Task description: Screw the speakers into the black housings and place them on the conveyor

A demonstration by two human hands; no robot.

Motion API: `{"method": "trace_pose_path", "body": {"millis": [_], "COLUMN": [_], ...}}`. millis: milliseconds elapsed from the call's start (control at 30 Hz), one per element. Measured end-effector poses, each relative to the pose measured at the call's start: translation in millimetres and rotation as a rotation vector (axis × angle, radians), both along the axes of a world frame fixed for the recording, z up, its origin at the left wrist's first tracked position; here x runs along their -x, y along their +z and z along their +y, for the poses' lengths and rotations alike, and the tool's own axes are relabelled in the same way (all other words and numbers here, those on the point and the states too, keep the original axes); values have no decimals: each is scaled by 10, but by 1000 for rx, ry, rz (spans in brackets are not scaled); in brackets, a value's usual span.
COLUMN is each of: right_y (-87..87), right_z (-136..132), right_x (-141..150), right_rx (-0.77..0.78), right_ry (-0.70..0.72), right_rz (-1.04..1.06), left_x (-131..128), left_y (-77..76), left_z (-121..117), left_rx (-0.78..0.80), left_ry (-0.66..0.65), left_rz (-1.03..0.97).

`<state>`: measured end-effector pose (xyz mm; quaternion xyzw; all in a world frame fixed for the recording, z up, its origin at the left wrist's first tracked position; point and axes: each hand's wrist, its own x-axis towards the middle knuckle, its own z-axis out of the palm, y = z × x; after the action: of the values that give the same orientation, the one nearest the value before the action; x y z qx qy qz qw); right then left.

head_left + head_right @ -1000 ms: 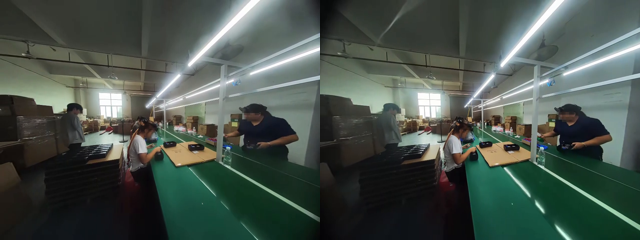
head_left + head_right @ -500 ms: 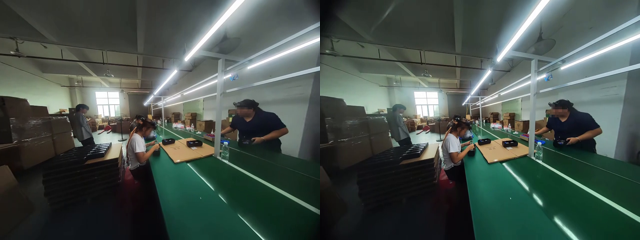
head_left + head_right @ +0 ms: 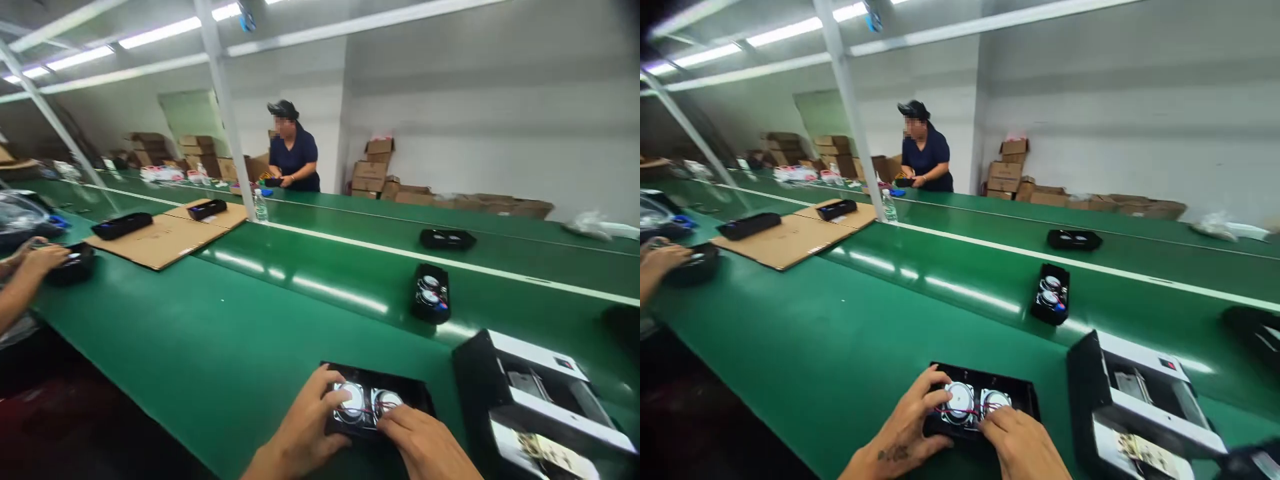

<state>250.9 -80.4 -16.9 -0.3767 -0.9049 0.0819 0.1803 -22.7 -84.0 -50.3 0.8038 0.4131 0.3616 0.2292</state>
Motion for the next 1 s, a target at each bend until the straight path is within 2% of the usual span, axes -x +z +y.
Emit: {"method": "trace_pose_path", "body": {"millis": [100,200,367,467,667,867,933,1000], "right_y": [80,163,344,459,552,404,391,435], "right_z": [-28,-43,-15,8,8,-72,-21,133], "right_x": [184,315,350,343,374,434,464,489], "right_rx": [-17,46,370,480,507,488,445,423], "right_ry": [1,-15,-5,7,-18,-60,-81,-121], "right_rz": [-18,-77,-111,-100,-124,-168,-168,-164], "left_x": [22,-39,-94,-95,-72,-7,-11,-32], "left_y": [90,133,71,61,239,290,332,426], "left_z": [-72,-70,-42,-50,-37,66,207,426], "left_rx": [-24,2,-52,-57,-88,-111,-46,157], "left_ry": [7,33,40,52,15,-208,-248,-249], "left_rz": [32,102,198,210,247,311,255,190]}}
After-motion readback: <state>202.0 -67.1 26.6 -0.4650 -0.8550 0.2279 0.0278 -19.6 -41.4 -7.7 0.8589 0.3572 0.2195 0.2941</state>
